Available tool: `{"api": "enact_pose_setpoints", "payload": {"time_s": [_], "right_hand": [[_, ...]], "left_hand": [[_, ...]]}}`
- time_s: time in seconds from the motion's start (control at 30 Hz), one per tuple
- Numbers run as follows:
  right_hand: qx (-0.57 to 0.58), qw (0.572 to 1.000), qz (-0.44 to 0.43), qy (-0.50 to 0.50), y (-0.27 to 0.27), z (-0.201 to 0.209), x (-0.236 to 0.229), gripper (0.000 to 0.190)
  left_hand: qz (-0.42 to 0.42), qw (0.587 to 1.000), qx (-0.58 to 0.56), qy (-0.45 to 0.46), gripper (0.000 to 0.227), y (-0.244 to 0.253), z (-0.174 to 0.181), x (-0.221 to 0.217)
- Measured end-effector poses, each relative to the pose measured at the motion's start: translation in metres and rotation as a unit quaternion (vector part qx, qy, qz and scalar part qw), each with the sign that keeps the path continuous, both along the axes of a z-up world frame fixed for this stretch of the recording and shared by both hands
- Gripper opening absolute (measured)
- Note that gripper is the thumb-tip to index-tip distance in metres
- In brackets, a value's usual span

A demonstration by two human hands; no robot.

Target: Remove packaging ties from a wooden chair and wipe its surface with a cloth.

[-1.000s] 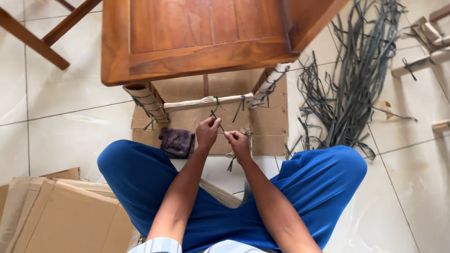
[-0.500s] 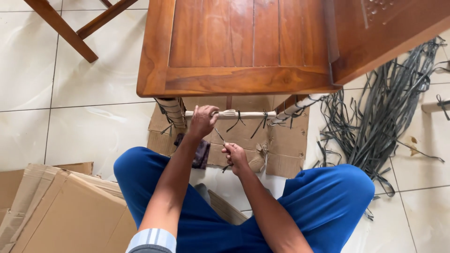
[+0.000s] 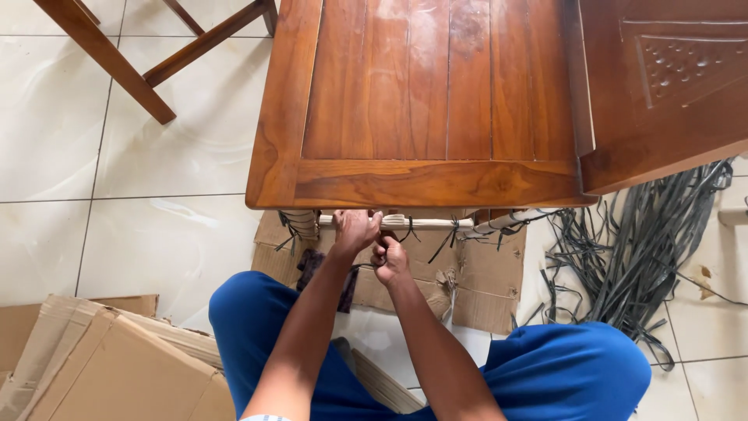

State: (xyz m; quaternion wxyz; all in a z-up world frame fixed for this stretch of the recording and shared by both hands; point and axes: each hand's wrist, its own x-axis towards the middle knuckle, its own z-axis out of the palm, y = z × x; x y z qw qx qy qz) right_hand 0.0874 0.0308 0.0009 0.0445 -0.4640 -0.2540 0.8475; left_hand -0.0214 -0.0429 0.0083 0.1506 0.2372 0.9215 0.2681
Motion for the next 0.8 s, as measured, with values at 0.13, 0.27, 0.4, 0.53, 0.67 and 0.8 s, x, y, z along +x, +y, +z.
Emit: {"api": "enact_pose_setpoints", "payload": {"time_s": [0.13,0.27,0.4,0.53,0.67,0.8], "right_hand": [[-0.067,0.997,0.005,0.037,0.007,-0.007,-0.006,0.009],[-0.081,0.995,0.024,0.056,0.010,-0.003,-0.006,0.011],[-0.062,0.997,0.030,0.045,0.006,0.027,-0.002,0.010],[-0.060,0.996,0.043,0.045,0.012,-0.005,-0.002,0.011],[-0.057,0.996,0.051,0.037,0.016,-0.015,-0.003,0.011],[-0.053,0.997,0.057,0.030,0.013,-0.008,-0.001,0.010]], "left_hand": [[0.024,0.997,-0.041,-0.060,0.040,0.008,-0.013,-0.007],[0.057,0.994,-0.031,-0.086,0.046,0.013,-0.015,-0.007],[0.054,0.992,-0.046,-0.100,0.049,0.012,0.040,0.004],[0.039,0.991,-0.063,-0.109,0.051,0.013,0.023,0.002],[0.026,0.990,-0.069,-0.116,0.049,0.013,0.026,0.003],[0.039,0.991,-0.057,-0.119,0.051,0.013,0.032,0.004]]}}
